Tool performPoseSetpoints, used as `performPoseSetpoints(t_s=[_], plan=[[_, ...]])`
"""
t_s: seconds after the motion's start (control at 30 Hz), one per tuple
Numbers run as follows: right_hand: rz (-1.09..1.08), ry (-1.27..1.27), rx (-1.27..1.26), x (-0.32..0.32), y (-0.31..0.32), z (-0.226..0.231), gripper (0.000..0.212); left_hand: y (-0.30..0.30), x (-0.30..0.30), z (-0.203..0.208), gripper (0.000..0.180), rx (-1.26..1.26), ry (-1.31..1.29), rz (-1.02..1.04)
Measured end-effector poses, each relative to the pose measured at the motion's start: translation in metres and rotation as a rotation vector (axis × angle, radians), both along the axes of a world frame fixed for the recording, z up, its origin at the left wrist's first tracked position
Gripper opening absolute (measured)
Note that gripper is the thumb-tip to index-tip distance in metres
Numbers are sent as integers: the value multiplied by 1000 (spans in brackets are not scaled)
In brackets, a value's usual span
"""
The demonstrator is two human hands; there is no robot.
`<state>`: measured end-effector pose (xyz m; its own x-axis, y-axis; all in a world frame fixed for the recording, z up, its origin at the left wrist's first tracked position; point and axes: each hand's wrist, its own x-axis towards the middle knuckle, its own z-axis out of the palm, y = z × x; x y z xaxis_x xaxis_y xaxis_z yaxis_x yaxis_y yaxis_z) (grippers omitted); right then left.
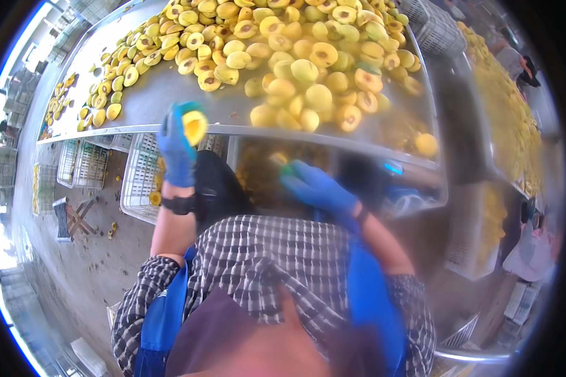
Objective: Removing pits from apricot halves using a manual pitting tool.
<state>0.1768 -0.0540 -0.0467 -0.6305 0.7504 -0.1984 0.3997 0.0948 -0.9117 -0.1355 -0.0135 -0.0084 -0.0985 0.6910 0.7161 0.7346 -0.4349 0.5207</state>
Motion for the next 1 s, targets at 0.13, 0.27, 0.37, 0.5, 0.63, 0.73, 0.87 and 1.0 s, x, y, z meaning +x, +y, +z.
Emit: performPoseSetpoints(t_s=[0.13, 0.27, 0.37, 0.5, 0.63, 0.73, 0.87, 1.0], plan=[[72, -370, 286, 18, -7, -13, 49, -8, -82, -17, 31, -185, 713, 617], [56, -330, 415, 17, -2, -21, 52, 39, -74, -12, 41, -224, 501, 322], [20, -290, 439, 11, 11, -60, 51, 112, -79, -49, 52, -58, 365, 93], [66, -193, 352, 17, 18, -57, 50, 160, -35, -31, 60, -756, 250, 220], [19, -17, 99, 1, 19, -37, 48, 178, -54, -74, 59, -547, 343, 83], [-157, 30, -338, 8, 20, -40, 49, 164, -41, -73, 53, -534, 260, -17], [-92, -40, 57, 22, 29, -25, 46, 122, -36, -47, 46, -581, 116, 36], [34, -201, 438, 20, 16, -4, 32, 88, -11, -26, 41, -677, -1241, -522]])
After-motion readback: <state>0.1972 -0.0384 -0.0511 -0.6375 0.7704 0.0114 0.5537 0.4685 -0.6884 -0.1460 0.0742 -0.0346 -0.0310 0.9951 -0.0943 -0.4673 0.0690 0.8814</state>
